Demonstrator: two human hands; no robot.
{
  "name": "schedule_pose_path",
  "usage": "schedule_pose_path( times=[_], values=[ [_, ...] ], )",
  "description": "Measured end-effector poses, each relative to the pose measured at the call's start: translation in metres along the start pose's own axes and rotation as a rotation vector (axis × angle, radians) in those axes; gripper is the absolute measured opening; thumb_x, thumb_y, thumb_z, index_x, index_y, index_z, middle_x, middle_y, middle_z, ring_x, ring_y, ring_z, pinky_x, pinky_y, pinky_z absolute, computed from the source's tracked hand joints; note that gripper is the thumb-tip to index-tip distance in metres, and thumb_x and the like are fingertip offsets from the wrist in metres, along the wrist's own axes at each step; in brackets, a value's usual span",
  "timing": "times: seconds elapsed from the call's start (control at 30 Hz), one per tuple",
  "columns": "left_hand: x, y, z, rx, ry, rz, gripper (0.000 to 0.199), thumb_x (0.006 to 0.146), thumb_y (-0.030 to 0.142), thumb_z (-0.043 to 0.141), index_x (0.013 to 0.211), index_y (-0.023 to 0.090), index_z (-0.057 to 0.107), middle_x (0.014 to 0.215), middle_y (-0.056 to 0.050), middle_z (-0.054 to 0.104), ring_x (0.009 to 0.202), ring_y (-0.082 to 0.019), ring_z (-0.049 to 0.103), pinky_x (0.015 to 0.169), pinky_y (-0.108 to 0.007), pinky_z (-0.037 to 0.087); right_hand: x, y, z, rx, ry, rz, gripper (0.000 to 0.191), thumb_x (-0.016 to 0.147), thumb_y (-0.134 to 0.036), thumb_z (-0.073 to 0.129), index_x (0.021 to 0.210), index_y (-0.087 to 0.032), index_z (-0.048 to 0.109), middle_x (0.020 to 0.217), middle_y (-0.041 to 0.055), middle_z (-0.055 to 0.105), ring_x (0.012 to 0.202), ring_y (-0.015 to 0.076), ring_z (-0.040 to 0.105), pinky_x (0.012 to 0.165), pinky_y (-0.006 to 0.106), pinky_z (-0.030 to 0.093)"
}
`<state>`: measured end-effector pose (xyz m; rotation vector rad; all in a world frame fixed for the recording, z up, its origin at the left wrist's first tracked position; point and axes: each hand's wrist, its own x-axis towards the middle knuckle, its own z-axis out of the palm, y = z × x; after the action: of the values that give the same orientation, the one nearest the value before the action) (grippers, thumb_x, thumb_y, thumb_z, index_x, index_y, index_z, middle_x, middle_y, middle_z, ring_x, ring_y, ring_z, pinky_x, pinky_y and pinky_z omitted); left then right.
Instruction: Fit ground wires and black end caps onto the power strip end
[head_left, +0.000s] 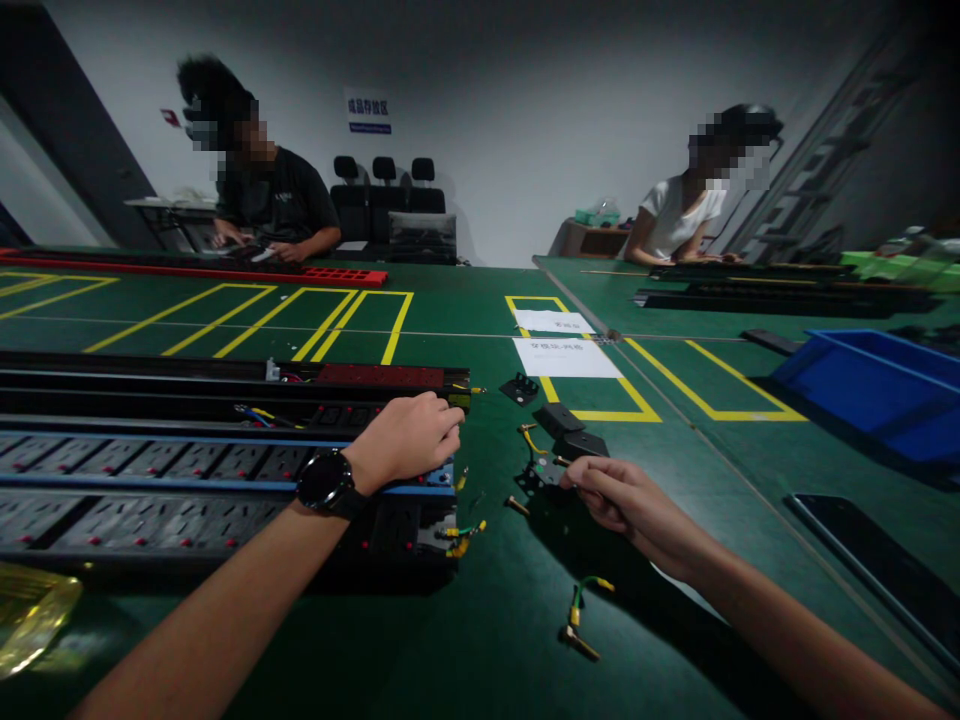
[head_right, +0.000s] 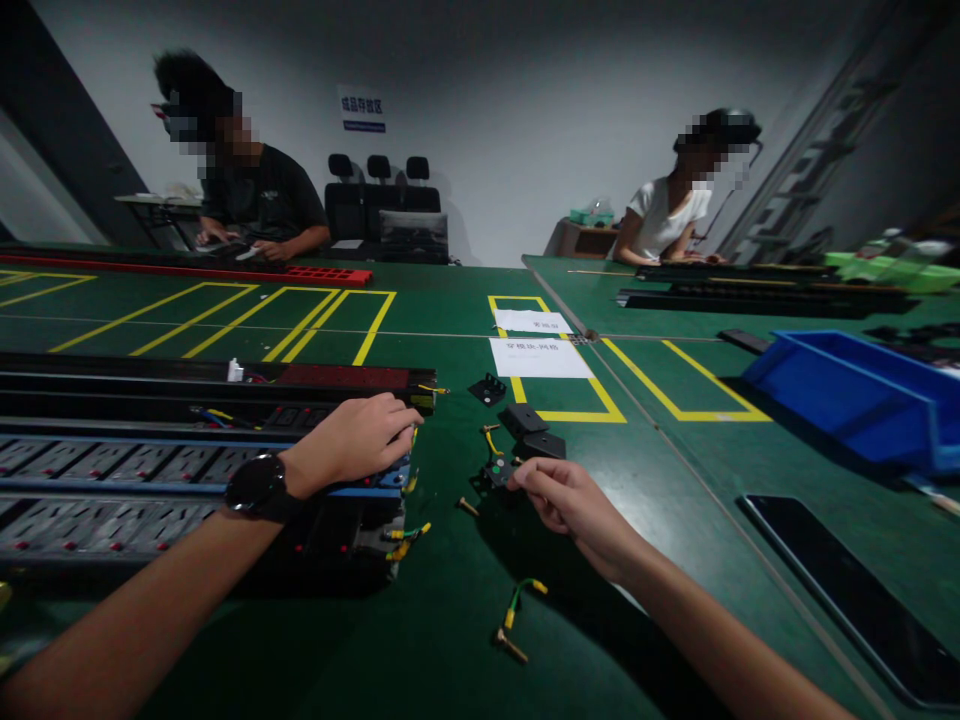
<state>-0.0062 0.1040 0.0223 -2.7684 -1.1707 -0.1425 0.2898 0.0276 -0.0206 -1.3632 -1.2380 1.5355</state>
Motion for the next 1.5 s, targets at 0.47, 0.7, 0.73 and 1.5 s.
schedule_pose_path(
  times=[0.47,0.7,0.73,1.5],
  values=[
    [-0.0011,-0.0022,0.0006,0.025,0.023,0.034,0.029,0.103,0.027,0.045,0.106,0.016,0.072,0.107,-0.011,0.071,0.095,-0.022,0.065,0.074,-0.033,0.05,0.0012,0.0011,0.0,0.017,0.006,0.002,0.033,0.075,-0.056,0.08,0.075,-0.023,0.073,0.059,-0.0049,0.039,0.049,0.0076,0.024,0.046,0.026,0.011],
    [-0.0011,-0.0008,0.0004,0.018,0.025,0.001,0.032,0.104,0.028,0.044,0.107,0.016,0.074,0.106,-0.011,0.071,0.096,-0.024,0.066,0.074,-0.035,0.05,-0.0001,-0.0017,0.0011,0.0,0.002,-0.008,0.033,0.075,-0.056,0.08,0.075,-0.024,0.073,0.059,-0.0046,0.039,0.049,0.0082,0.024,0.045,0.026,0.012],
    [-0.001,-0.0004,0.0,0.019,0.022,-0.002,0.032,0.104,0.028,0.044,0.107,0.016,0.074,0.106,-0.011,0.071,0.096,-0.024,0.066,0.074,-0.035,0.051,-0.0002,-0.0017,0.001,-0.001,0.001,-0.009,0.033,0.075,-0.056,0.08,0.075,-0.024,0.073,0.059,-0.0044,0.039,0.049,0.0084,0.023,0.045,0.027,0.012],
    [-0.0009,-0.0001,0.0015,0.037,0.035,0.02,0.028,0.102,0.026,0.046,0.104,0.016,0.072,0.107,-0.012,0.069,0.095,-0.024,0.065,0.073,-0.035,0.052,0.0001,-0.0022,0.0003,-0.013,-0.003,0.01,0.033,0.075,-0.057,0.079,0.077,-0.025,0.074,0.061,-0.0034,0.039,0.051,0.01,0.023,0.048,0.028,0.012]
  ],
)
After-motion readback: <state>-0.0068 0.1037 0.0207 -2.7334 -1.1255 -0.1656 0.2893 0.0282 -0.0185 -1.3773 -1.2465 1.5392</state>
